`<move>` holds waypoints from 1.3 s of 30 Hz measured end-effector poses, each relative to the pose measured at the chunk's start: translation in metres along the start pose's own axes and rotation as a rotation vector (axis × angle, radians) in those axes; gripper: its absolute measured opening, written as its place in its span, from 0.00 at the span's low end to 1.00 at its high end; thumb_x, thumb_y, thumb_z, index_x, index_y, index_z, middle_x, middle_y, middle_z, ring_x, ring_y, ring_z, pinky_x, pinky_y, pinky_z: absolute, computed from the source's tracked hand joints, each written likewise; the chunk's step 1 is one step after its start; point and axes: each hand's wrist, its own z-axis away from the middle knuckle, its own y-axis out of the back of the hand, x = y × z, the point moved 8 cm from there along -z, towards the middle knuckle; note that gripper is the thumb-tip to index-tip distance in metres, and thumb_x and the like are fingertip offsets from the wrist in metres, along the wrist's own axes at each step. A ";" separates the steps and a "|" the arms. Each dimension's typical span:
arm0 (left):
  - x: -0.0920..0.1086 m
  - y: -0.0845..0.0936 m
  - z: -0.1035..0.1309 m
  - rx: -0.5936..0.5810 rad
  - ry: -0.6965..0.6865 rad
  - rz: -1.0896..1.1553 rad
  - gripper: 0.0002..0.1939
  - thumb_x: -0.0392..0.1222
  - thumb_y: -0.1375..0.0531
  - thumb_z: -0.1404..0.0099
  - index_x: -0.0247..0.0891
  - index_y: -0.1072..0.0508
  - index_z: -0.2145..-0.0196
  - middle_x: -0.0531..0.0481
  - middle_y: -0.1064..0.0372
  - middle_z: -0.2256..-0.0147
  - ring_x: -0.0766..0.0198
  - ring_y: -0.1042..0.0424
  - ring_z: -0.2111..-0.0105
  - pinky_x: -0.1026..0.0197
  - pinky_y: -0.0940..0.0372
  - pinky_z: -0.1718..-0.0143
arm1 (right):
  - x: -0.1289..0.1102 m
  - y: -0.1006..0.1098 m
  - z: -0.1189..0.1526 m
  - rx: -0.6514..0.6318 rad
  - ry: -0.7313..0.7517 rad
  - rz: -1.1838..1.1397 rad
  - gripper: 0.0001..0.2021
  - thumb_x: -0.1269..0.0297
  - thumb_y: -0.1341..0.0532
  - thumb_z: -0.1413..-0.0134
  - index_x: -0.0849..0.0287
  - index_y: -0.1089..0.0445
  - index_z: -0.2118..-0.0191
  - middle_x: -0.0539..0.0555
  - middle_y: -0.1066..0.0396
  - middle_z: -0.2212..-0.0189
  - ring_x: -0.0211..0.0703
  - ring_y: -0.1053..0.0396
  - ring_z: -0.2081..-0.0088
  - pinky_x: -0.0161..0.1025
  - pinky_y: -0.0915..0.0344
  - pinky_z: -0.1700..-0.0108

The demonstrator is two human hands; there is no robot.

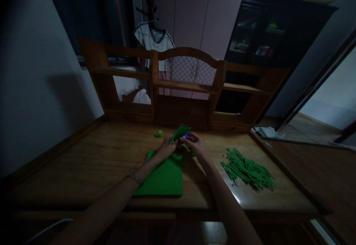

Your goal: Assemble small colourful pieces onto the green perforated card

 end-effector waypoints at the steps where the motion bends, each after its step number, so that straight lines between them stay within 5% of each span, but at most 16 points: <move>1: 0.000 0.001 0.000 0.000 0.004 -0.002 0.13 0.32 0.46 0.42 0.35 0.28 0.59 0.46 0.29 0.59 0.58 0.31 0.58 0.56 0.36 0.54 | -0.001 0.000 0.000 -0.001 0.001 0.001 0.18 0.53 0.31 0.63 0.57 0.31 0.66 0.49 0.30 0.73 0.34 0.37 0.76 0.31 0.43 0.76; 39: 0.013 0.005 0.005 -0.062 -0.066 -0.060 0.19 0.33 0.45 0.44 0.38 0.30 0.54 0.43 0.32 0.53 0.53 0.36 0.50 0.50 0.41 0.47 | -0.005 -0.004 0.000 -0.022 0.037 0.092 0.20 0.53 0.32 0.63 0.57 0.30 0.63 0.50 0.30 0.70 0.37 0.35 0.72 0.32 0.41 0.74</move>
